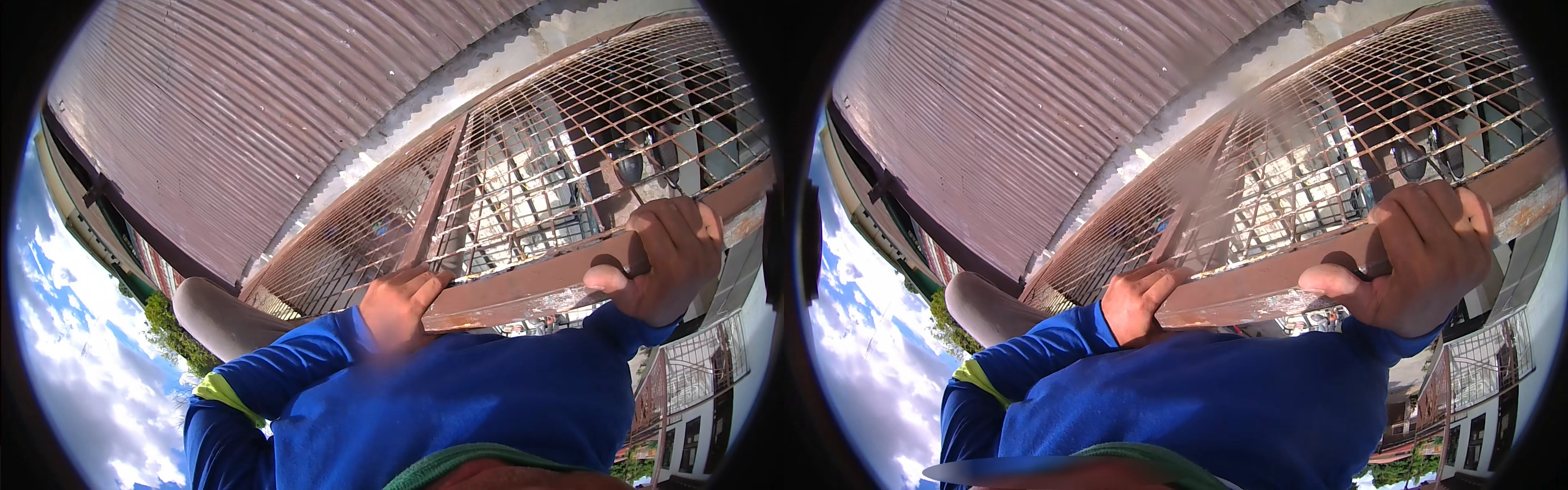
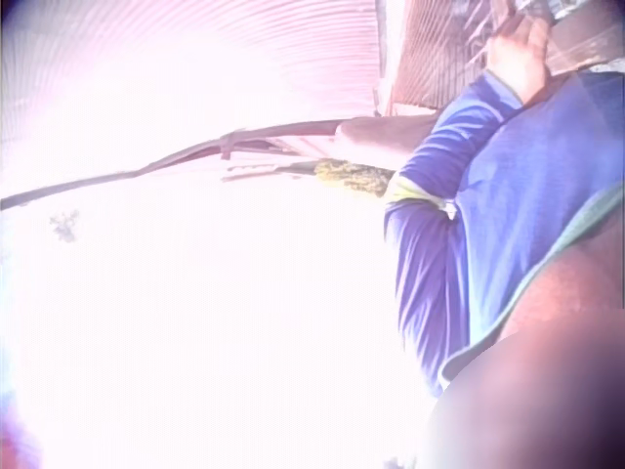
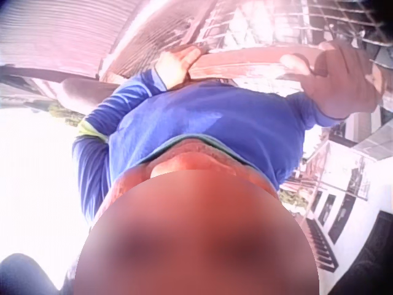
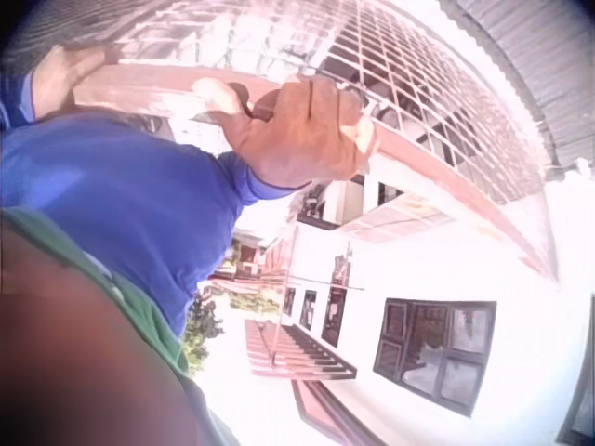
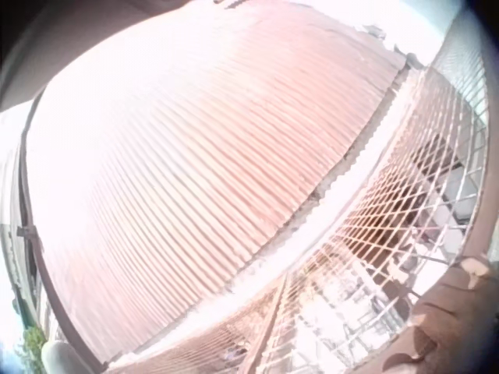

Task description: The person walks across a corrugated metal roof, picks up a metal mesh frame, and positions it on the roof surface. They adjust the frame and align it with existing roof elements while another worker assists nearby.

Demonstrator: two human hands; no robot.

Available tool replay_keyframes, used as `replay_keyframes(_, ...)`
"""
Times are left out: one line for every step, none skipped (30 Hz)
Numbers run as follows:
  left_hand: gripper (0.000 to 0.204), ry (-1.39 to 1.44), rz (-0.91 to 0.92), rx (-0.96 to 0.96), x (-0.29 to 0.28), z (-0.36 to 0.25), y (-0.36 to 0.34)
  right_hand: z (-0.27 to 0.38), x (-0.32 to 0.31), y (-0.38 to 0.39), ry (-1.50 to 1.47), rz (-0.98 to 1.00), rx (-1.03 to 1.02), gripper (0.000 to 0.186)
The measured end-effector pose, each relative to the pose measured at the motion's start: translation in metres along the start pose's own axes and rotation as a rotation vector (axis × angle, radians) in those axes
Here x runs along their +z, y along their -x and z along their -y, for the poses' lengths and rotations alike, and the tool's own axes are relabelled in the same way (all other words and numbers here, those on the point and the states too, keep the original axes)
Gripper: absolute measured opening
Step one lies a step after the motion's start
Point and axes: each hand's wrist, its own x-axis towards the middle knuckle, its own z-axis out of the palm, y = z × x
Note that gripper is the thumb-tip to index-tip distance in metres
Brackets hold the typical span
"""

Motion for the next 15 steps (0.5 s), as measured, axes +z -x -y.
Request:
replay_keyframes(0.056,-0.016,-0.008,-0.001,0.001,0.001,0.000,-0.002,0.001,-0.001,0.006,-0.042,-0.044,0.084)
replay_keyframes(0.056,-0.051,-0.033,0.023,0.002,0.003,-0.001,-0.004,0.003,-0.001,-0.006,-0.029,-0.056,0.082)
replay_keyframes(0.056,-0.047,-0.039,0.028,0.003,0.004,-0.001,-0.006,0.005,0.000,-0.004,-0.063,-0.088,0.081)
replay_keyframes(0.056,-0.044,-0.033,0.011,0.004,0.004,0.000,-0.007,0.006,0.001,-0.013,-0.084,-0.094,0.080)
replay_keyframes(0.056,-0.047,-0.028,0.001,0.004,0.005,0.000,-0.007,0.007,0.002,-0.004,-0.100,-0.108,0.080)
replay_keyframes(0.056,-0.034,-0.027,0.014,0.004,0.006,0.000,-0.007,0.008,0.003,0.004,-0.104,-0.099,0.080)
replay_keyframes(0.056,-0.030,-0.029,0.019,0.004,0.007,0.000,-0.006,0.009,0.004,0.016,-0.108,-0.112,0.080)
replay_keyframes(0.056,-0.020,-0.032,0.020,0.003,0.007,0.001,-0.005,0.010,0.003,0.022,-0.117,-0.104,0.080)
replay_keyframes(0.056,-0.015,-0.013,0.018,0.003,0.008,0.001,-0.004,0.010,0.003,0.028,-0.125,-0.119,0.080)
replay_keyframes(0.056,-0.008,-0.021,0.013,0.004,0.008,0.000,-0.004,0.011,0.002,0.030,-0.114,-0.111,0.081)
replay_keyframes(0.056,-0.014,-0.008,0.005,0.005,0.009,-0.001,-0.003,0.012,0.002,0.031,-0.114,-0.117,0.081)
replay_keyframes(0.057,-0.028,0.012,-0.018,0.004,0.010,-0.001,-0.002,0.012,0.002,0.032,-0.098,-0.105,0.081)
replay_keyframes(0.057,-0.027,-0.019,0.015,0.004,0.010,-0.002,-0.001,0.011,0.000,0.036,-0.085,-0.100,0.082)
replay_keyframes(0.058,-0.037,-0.042,0.027,0.005,0.011,-0.003,-0.001,0.011,-0.001,0.032,-0.097,-0.105,0.082)
replay_keyframes(0.058,-0.052,-0.024,0.012,0.006,0.013,-0.003,-0.002,0.014,-0.001,0.020,-0.108,-0.110,0.083)
